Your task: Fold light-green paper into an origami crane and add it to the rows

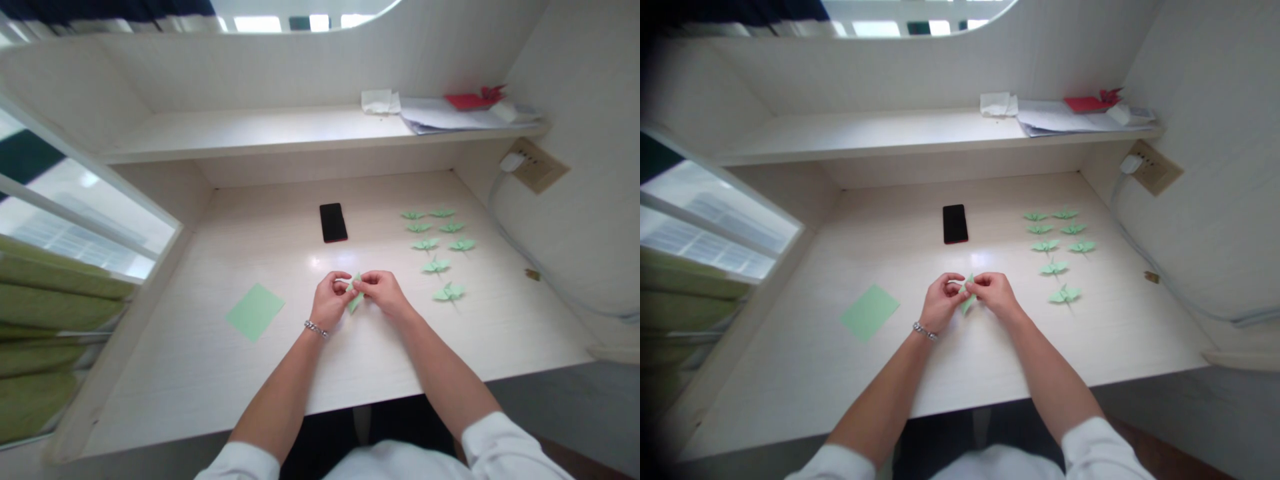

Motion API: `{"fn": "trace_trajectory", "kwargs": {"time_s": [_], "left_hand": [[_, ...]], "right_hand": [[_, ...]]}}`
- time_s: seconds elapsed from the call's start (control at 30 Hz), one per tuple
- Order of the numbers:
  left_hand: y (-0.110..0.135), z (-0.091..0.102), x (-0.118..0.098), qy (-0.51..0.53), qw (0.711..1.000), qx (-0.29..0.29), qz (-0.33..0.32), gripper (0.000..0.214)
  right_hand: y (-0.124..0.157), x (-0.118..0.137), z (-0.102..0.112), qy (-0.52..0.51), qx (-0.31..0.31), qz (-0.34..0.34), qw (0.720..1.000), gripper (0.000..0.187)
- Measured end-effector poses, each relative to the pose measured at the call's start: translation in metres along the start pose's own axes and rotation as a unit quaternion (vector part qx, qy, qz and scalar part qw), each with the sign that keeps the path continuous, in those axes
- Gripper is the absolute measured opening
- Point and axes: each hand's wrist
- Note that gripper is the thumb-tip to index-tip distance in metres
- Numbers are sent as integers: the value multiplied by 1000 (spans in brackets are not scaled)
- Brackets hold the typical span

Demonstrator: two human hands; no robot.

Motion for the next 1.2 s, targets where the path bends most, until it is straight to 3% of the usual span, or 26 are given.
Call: {"fn": "trace_trajectory", "kwargs": {"time_s": [0.33, 0.63, 0.8, 1.0, 1.2], "left_hand": [[3, -4, -6, 22, 999, 34, 30, 41], [3, -3, -5, 13, 998, 11, 52, 44], [3, -2, -4, -7, 999, 14, 39, 45], [-3, 3, -3, 4, 1000, -24, 15, 49], [-4, 8, -1, -10, 999, -50, -15, 46]], "right_hand": [[-6, -1, 2, -65, -54, -9, 996, 31], [-11, 1, 6, -89, -104, -6, 991, 42], [-10, -3, 6, 8, -8, 14, 1000, 38], [-9, -4, 2, -27, -77, 14, 997, 36], [-5, 2, 6, 21, -16, 36, 999, 34]]}}
Point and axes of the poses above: each hand's wrist, its own y-axis away from the middle knuckle, its own z-axis out of the back of the hand, x = y × z, and after that the axes turned 7 degrees about -z, right-handed
